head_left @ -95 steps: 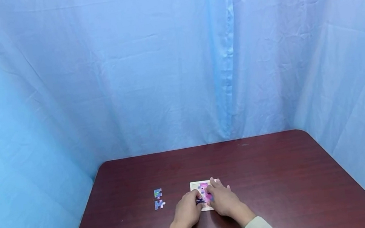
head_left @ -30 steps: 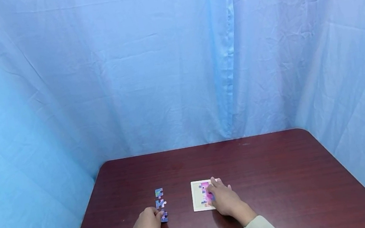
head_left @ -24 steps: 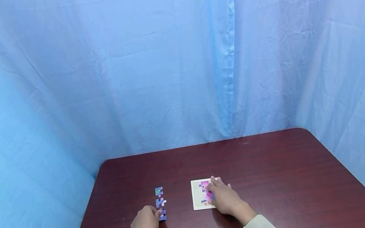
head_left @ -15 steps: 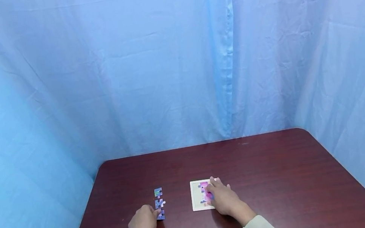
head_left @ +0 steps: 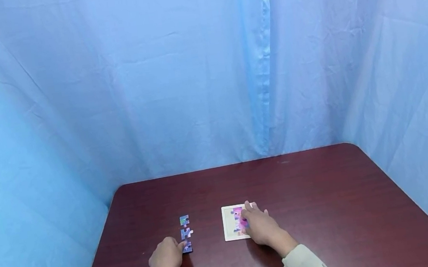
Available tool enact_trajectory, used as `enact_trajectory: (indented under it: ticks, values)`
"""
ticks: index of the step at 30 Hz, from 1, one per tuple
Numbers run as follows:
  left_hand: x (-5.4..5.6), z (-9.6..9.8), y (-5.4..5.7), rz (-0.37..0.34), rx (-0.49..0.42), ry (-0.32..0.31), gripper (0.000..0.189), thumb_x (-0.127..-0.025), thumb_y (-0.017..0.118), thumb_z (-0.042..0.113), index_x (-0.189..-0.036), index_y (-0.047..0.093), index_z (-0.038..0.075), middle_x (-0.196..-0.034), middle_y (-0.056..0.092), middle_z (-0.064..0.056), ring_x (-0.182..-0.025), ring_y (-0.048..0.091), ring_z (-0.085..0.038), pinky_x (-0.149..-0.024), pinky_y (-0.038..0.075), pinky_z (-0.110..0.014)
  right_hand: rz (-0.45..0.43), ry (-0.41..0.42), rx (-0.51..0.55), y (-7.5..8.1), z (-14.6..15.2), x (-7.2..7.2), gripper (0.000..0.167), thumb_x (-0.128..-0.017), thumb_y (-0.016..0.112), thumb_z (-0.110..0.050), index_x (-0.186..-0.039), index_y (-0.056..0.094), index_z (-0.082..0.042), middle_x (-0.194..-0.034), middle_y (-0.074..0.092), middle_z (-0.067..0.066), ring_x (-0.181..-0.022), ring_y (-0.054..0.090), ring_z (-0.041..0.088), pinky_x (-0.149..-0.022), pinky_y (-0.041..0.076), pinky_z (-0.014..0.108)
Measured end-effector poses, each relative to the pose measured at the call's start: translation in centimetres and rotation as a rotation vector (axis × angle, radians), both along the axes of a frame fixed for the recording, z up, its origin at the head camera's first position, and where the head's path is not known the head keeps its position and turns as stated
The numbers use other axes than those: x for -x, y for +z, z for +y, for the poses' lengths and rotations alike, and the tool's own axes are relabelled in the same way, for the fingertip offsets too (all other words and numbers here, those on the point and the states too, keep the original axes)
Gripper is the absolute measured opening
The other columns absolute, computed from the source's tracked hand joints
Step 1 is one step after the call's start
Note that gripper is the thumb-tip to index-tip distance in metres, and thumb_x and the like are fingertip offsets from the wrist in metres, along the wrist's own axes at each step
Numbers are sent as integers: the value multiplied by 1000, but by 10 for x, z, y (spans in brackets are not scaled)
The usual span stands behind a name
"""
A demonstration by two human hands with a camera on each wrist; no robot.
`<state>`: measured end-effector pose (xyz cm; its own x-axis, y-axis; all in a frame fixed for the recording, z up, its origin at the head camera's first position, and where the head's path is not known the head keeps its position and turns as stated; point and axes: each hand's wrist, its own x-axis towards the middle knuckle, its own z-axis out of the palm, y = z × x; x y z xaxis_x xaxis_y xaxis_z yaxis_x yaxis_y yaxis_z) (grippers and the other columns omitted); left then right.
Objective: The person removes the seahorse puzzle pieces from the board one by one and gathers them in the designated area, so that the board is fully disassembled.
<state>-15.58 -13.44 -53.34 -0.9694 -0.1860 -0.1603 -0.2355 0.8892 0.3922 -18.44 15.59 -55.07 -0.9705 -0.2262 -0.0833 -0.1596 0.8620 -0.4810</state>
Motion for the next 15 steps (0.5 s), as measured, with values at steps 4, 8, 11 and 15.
enact_trajectory:
  ticks: [4, 8, 11, 15]
  values:
    - [-1, -1, -2, -9, -14, 13, 51, -97, 74, 35, -59, 45, 17, -60, 52, -3, -64, 59, -22, -61, 48, -48, -17, 0, 24, 0, 0, 0, 15, -93, 77, -14, -101, 64, -10, -164, 42, 29, -156, 36, 49, -116, 33, 76]
    - [-4, -1, -4, -15, -20, 17, 52, -97, 74, 35, -57, 45, 17, -59, 52, -3, -64, 58, -21, -61, 48, -47, -21, 2, 39, -1, 1, -2, 19, -92, 79, -16, -105, 68, -8, -163, 43, 29, -155, 37, 49, -116, 34, 76]
    - [-4, 0, -3, 8, -23, 11, 49, -96, 75, 35, -59, 48, 16, -63, 58, -4, -66, 61, -22, -62, 50, -50, -6, -1, 43, 0, 3, -2, 26, -91, 80, -17, -112, 71, -5, -163, 44, 29, -155, 38, 48, -115, 35, 76]
    - [-2, 6, -3, 56, -17, 32, 42, -95, 75, 37, -66, 59, 11, -71, 69, -11, -70, 70, -29, -62, 53, -55, -7, -8, 46, 2, 6, -1, 30, -91, 81, -19, -117, 74, -5, -164, 41, 29, -156, 36, 48, -115, 36, 75]
